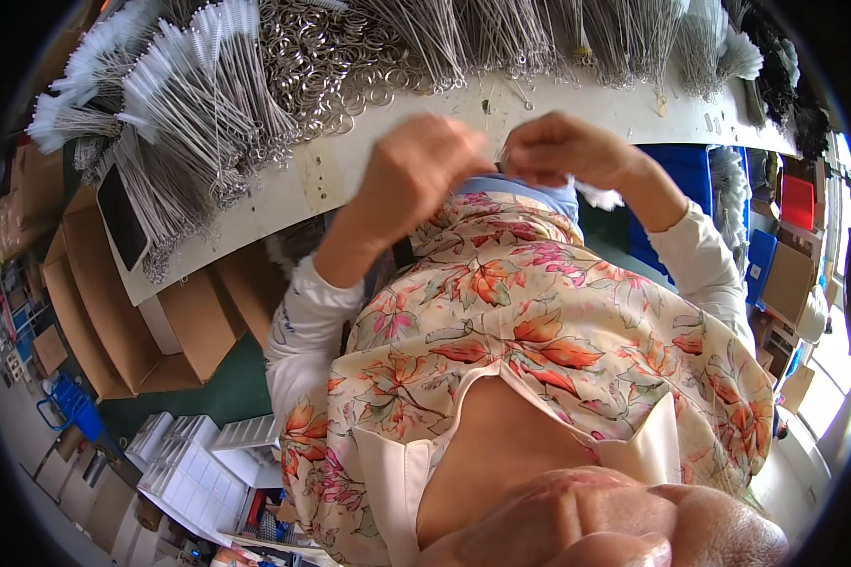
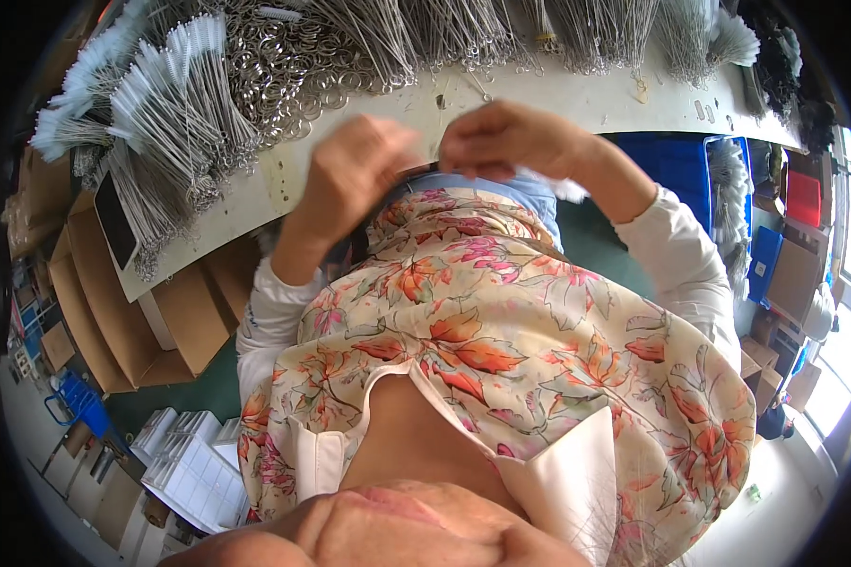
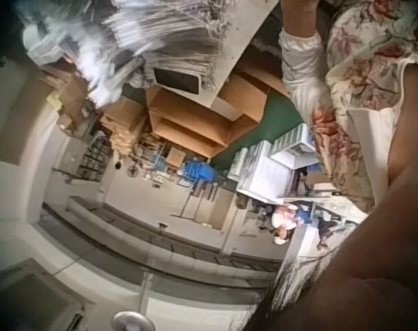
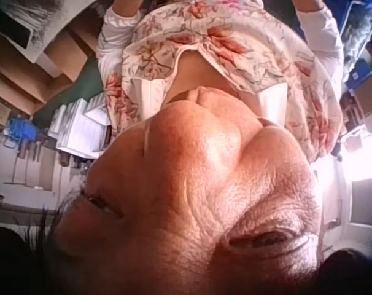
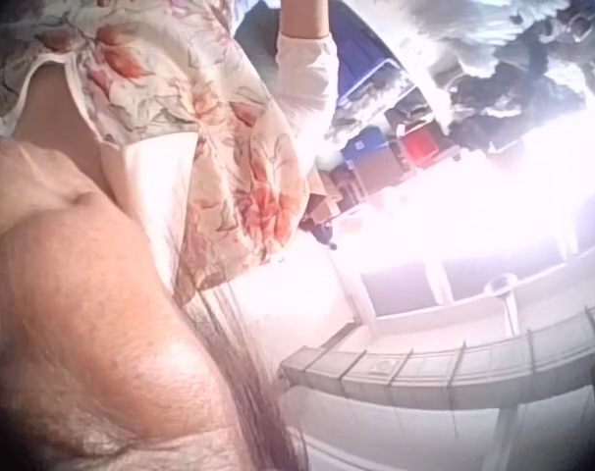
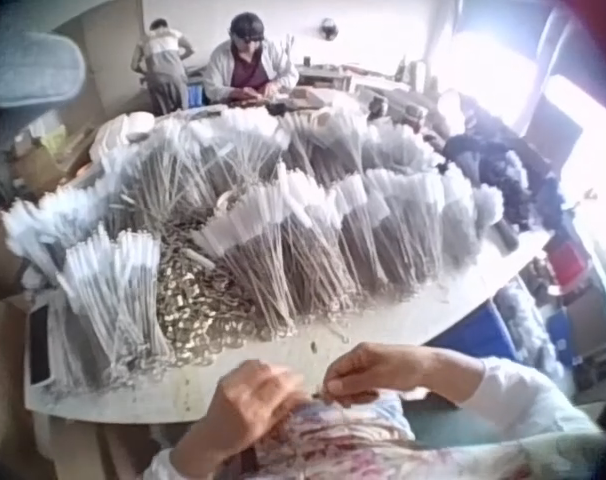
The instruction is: Assembling small white brushes by attaching metal rings to the stems.
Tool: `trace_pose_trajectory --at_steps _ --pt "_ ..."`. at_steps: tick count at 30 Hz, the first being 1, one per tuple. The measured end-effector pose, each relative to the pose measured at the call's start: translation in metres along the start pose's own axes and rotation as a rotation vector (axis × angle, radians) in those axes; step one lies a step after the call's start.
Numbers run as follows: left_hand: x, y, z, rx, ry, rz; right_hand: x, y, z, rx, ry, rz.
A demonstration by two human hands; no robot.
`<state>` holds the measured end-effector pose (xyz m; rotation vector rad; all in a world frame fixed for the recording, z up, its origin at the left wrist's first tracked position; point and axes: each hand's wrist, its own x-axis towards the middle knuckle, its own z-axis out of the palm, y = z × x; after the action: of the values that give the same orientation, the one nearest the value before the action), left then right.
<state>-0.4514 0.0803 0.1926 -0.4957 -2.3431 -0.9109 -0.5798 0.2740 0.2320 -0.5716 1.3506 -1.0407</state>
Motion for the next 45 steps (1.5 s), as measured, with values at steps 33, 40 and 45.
trace_pose_trajectory --at_steps 33,40,45 --pt "0.022 0.016 -0.020 -0.367 0.223 -0.598 0.028 -0.023 0.020 0.145 0.169 -0.421" --pt "0.023 0.019 -0.021 -0.331 0.280 -0.507 0.023 -0.025 0.013 0.255 -0.013 -0.268" --pt "0.024 0.020 -0.028 -0.323 0.090 -0.130 0.015 -0.027 0.012 0.176 -0.281 -0.112"
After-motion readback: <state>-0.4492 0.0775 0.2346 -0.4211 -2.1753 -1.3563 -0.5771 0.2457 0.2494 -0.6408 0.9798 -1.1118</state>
